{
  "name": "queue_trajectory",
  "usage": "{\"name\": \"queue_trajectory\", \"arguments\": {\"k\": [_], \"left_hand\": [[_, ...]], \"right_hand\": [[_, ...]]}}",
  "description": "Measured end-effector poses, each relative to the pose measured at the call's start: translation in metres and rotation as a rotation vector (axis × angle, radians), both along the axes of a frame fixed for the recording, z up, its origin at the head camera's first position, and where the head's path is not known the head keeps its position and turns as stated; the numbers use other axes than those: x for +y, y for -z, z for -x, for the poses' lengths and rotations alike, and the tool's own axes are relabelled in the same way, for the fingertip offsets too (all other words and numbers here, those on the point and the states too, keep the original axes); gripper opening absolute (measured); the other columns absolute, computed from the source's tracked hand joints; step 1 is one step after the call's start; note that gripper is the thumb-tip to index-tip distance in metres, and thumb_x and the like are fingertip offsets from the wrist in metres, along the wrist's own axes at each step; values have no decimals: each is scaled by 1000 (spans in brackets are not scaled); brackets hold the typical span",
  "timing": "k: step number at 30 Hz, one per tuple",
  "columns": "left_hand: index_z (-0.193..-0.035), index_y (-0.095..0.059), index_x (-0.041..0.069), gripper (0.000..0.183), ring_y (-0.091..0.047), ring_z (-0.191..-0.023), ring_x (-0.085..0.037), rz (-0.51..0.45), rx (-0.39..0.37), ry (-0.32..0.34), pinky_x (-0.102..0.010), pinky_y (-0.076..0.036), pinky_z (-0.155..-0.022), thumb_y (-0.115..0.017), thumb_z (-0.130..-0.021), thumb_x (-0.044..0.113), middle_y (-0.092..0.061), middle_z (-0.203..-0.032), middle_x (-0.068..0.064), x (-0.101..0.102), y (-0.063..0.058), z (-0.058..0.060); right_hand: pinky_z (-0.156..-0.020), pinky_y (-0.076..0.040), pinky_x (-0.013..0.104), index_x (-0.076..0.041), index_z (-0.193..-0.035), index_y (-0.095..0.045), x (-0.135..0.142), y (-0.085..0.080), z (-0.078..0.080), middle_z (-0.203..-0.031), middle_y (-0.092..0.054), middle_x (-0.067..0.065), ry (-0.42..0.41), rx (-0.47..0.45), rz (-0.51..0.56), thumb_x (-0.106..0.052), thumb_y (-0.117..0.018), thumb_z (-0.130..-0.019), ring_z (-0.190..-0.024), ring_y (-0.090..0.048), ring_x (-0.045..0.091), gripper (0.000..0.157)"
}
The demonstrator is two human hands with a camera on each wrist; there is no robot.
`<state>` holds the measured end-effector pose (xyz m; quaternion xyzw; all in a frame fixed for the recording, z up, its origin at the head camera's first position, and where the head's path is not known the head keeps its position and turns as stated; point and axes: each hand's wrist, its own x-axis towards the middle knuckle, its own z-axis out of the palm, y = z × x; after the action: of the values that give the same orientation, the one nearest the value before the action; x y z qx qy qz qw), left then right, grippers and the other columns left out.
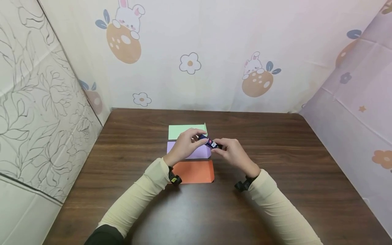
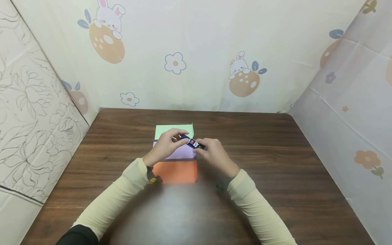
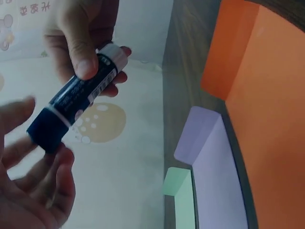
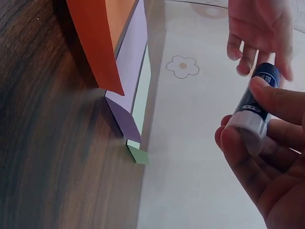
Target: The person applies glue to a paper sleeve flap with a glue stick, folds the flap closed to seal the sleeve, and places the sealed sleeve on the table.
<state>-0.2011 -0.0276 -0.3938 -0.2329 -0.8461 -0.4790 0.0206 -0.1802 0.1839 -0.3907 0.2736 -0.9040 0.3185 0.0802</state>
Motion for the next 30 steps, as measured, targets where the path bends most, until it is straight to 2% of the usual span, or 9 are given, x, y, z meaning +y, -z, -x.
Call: {"name": "queue_trajectory", "arguments": {"k": [3,5,11,24,30], "left_hand": [[-123,-67,8,33,-62,-85,-17,-15,22,53,-27,-55,-77,-69,-91,19,-65,-111,-9,-2,-3,0],[-123,-67,8,34,-62,-84,-16,-6,19,59,-25,-54,-75,-69,-91,17,-65,-109,-9,-3,-4,0],[-119,-69,7,31,-63,-83,-16,15,16,21,-21,-51,-69,-70,-89,17,-66,-102,-9,-2,-7,1],[-110,-72,8,27,-59,-82,-15,86,-22,-23,-24,-49,-69,-70,-89,25,-65,-96,-5,1,-12,-1],[-105,-73,7,25,-57,-80,-16,112,-53,-64,-25,-44,-66,-68,-91,27,-69,-93,-5,3,-13,-3]], "right_hand": [[-58,-49,23,-4,-101,-73,2,-1,0,-83,-69,7,16,-43,25,-12,-77,-82,-65,-56,12,21],[-60,-50,23,-4,-102,-73,3,-1,0,-84,-70,7,23,-60,30,-14,-76,-83,-66,-57,13,21],[-57,-47,22,-4,-103,-73,2,-1,0,-82,-69,8,19,-64,32,-12,-76,-83,-64,-54,13,22],[-50,-40,20,-6,-102,-74,4,1,1,-70,-63,2,33,14,16,-12,-77,-81,-57,-47,10,22],[-49,-38,21,-7,-102,-74,3,3,1,-68,-60,0,24,27,10,-11,-77,-82,-56,-44,8,20]]}}
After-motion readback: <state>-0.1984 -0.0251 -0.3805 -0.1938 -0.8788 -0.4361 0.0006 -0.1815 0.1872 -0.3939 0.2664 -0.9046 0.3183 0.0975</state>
